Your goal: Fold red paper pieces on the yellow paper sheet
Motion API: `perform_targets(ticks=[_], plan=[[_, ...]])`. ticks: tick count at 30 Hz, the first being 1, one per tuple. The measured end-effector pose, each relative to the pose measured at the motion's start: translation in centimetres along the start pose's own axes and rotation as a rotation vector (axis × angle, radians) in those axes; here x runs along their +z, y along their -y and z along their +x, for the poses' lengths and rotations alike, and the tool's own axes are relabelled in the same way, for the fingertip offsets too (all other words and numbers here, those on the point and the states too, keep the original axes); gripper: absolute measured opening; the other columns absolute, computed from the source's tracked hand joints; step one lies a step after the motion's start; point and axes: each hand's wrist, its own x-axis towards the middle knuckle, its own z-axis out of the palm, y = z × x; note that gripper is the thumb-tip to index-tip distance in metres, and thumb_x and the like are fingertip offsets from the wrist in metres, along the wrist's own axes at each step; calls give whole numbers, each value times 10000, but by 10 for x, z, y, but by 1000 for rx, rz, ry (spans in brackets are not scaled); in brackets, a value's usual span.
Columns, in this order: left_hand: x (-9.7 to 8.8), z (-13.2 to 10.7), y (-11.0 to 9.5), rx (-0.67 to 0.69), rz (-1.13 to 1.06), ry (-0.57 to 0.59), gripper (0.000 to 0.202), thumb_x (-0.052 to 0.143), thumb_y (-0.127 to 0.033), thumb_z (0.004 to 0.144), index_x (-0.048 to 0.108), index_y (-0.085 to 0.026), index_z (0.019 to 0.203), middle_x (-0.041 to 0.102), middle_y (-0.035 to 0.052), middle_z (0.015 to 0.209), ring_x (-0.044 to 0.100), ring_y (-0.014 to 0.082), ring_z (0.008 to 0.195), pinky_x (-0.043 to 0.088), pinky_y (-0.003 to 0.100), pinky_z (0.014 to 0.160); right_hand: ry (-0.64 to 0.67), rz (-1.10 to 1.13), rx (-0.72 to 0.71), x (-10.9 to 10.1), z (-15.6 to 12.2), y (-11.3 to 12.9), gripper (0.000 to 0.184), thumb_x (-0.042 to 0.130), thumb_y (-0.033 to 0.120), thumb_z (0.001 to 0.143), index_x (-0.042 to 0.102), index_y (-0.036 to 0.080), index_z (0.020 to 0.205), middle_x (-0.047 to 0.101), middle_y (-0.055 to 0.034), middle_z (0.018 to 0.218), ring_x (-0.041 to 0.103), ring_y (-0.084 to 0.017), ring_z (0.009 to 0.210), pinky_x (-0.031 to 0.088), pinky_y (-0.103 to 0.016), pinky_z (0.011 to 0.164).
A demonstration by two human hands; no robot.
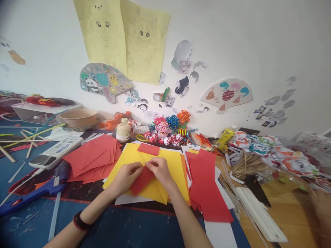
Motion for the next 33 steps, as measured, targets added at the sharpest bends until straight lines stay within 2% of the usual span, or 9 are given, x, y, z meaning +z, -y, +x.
perform_targets(ticks=[3,6,10,16,20,23,26,28,33], plan=[[-1,1,1,22,14,0,225,403,-221,793,383,-178,573,399,-50,526,366,96,526,235,233,525,-98,-28,6,-11,2,-5,341,602,367,788,441,183,551,336,42,555,309,-116,546,212,-257,512],[-5,1,1,23,11,27,211,407,-211,780,453,-177,577,517,-36,539,449,106,534,273,229,534,-167,-47,-7,-22,4,-10,357,595,367,782,411,189,534,306,47,548,283,-112,533,192,-260,506],[-14,2,0,-19,-20,55,209,415,-207,768,524,-179,591,636,-15,582,538,124,558,333,225,558,-206,-38,-35,-26,6,-9,346,604,382,773,441,185,539,312,45,552,281,-111,530,199,-260,507],[-19,6,-5,-24,4,44,218,447,-207,742,571,-182,565,660,-10,568,559,132,565,363,222,566,-247,-59,-41,-31,5,-4,399,606,409,758,394,196,497,288,50,522,276,-111,513,192,-260,501],[-19,8,-5,-39,-1,12,209,455,-208,753,603,-184,608,658,-13,566,566,133,561,371,221,562,-319,-62,-31,-44,3,-2,359,605,448,742,489,187,524,376,32,519,325,-127,530,232,-262,510],[-16,9,-7,-23,-7,-87,226,442,-263,819,621,-190,703,674,-9,648,576,136,605,380,229,588,-259,-37,-33,-45,1,2,353,605,443,751,487,185,539,374,36,532,316,-120,526,227,-259,499],[-9,9,-11,41,30,-146,231,463,-338,848,614,-189,755,669,2,738,556,139,639,371,241,609,-114,-17,-55,-33,-1,9,339,595,415,774,472,184,559,365,44,550,322,-113,525,237,-254,503],[-3,9,-12,70,3,-106,238,470,-348,852,593,-180,737,644,5,721,529,136,631,361,240,597,-43,-42,-82,-22,-3,13,329,592,389,783,464,181,563,365,46,555,329,-109,531,242,-250,510],[8,9,-6,80,-131,3,234,442,-317,864,561,-165,731,590,-4,688,485,126,625,343,229,568,-16,-76,-113,-8,-5,11,332,584,344,788,437,178,542,358,48,541,335,-108,541,236,-247,510]])
